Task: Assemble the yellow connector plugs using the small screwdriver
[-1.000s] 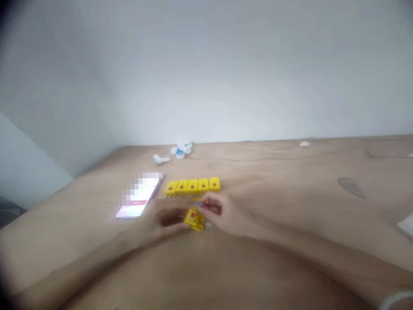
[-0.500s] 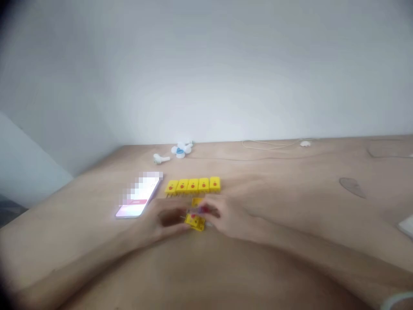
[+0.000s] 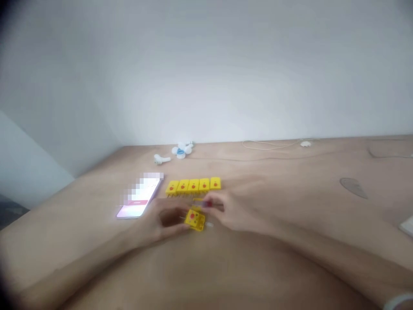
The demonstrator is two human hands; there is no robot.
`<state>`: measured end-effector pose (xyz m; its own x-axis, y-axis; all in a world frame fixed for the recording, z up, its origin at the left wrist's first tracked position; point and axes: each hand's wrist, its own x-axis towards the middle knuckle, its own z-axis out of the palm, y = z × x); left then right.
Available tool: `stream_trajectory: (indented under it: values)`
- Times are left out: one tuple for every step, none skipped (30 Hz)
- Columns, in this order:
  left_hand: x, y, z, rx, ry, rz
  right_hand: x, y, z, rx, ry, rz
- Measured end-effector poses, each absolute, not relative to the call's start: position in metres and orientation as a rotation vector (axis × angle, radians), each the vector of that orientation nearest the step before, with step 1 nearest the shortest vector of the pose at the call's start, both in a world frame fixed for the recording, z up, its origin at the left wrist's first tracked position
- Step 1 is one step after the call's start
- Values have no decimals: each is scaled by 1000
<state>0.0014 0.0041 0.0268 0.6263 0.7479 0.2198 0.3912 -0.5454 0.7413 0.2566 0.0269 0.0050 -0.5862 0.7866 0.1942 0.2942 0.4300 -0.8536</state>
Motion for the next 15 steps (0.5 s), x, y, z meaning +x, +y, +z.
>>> stream_trajectory:
  values:
    - [1, 4, 28, 2182, 881, 693, 259, 29, 6, -911, -2124, 1083]
    - [1, 4, 28, 2187, 877, 686, 261, 30, 6, -909, -2158, 1075]
    - [1, 4, 29, 2200, 877, 681, 263, 32, 7, -906, -2189, 1076]
    - [1, 4, 29, 2223, 887, 677, 265, 33, 8, -898, -2220, 1079]
    - [1, 4, 29, 2247, 903, 671, 266, 34, 8, -884, -2251, 1081]
    - [0, 4, 29, 2271, 920, 662, 267, 34, 9, -865, -2282, 1077]
    - [0, 5, 29, 2294, 938, 652, 268, 35, 9, -847, -2311, 1060]
    - [-1, 5, 28, 2314, 956, 644, 268, 35, 9, -833, -2337, 1031]
    - [-1, 6, 27, 2331, 974, 641, 268, 35, 9, -824, -2356, 1002]
    - [-2, 6, 26, 2347, 987, 637, 268, 36, 8, -824, -2362, 980]
    - [-3, 7, 24, 2360, 993, 634, 268, 36, 8, -831, -2353, 972]
    - [-3, 8, 23, 2374, 996, 635, 268, 36, 7, -842, -2332, 974]
    - [-4, 8, 23, 2386, 996, 638, 268, 36, 7, -854, -2302, 979]
    - [-4, 9, 22, 2394, 995, 638, 267, 36, 8, -861, -2268, 984]
    - [-5, 10, 21, 2399, 994, 638, 267, 36, 8, -868, -2225, 985]
